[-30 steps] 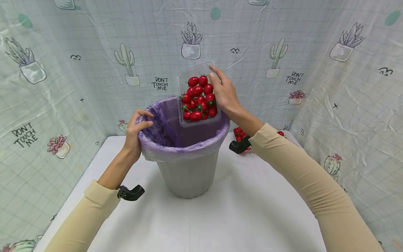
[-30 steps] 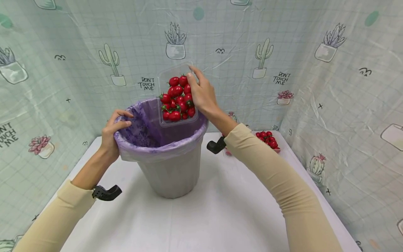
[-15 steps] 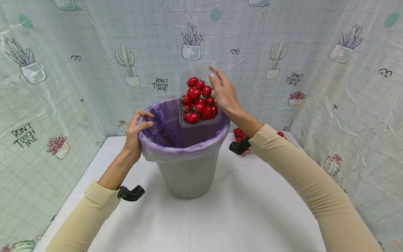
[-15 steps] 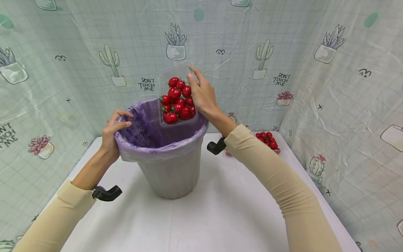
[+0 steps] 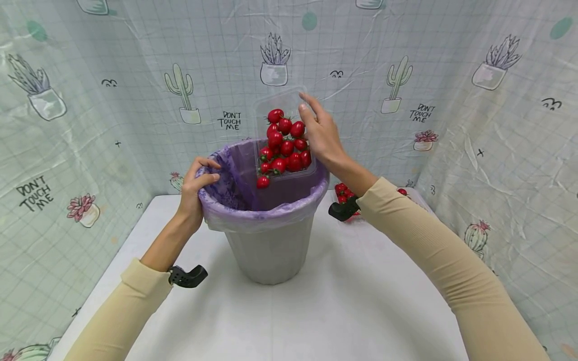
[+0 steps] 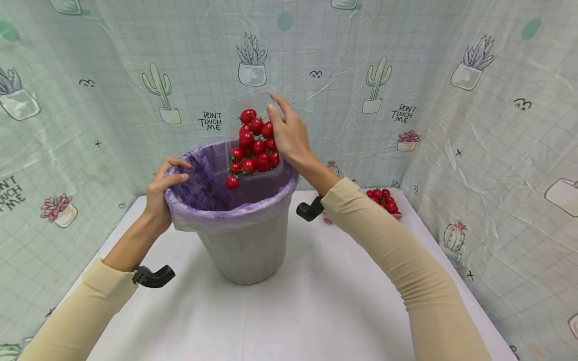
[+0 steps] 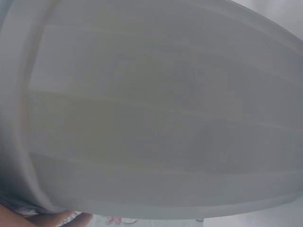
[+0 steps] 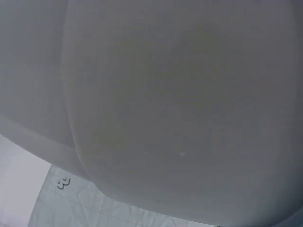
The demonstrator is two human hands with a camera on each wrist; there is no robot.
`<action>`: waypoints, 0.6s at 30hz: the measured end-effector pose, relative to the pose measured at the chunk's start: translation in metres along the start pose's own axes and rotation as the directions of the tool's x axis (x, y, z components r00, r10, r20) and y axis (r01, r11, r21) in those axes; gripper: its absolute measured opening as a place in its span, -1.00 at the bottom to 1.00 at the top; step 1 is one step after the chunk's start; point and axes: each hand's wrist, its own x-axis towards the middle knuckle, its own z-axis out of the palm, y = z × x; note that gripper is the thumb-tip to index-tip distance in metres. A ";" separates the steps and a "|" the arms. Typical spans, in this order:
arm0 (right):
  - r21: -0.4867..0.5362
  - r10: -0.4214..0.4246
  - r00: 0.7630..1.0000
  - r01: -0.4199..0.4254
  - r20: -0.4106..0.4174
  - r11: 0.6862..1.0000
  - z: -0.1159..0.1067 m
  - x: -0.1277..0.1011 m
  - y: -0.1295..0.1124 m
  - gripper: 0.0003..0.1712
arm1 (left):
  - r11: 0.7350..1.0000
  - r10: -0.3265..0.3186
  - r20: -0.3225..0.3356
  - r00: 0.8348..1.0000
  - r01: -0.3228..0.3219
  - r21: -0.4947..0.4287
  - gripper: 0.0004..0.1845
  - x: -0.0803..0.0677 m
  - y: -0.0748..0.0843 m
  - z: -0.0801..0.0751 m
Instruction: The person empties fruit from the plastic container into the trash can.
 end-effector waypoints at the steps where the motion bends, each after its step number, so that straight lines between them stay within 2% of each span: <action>1: -0.002 -0.003 1.000 0.003 -0.003 1.000 0.000 0.000 0.000 -0.45 | 1.000 0.000 0.001 1.000 0.000 -0.002 -0.76 0.000 0.000 0.000; 18: 0.000 -0.004 1.000 0.004 -0.012 1.000 -0.003 -0.002 -0.003 -0.46 | 1.000 -0.004 -0.003 1.000 0.004 -0.001 -0.76 -0.003 0.003 0.003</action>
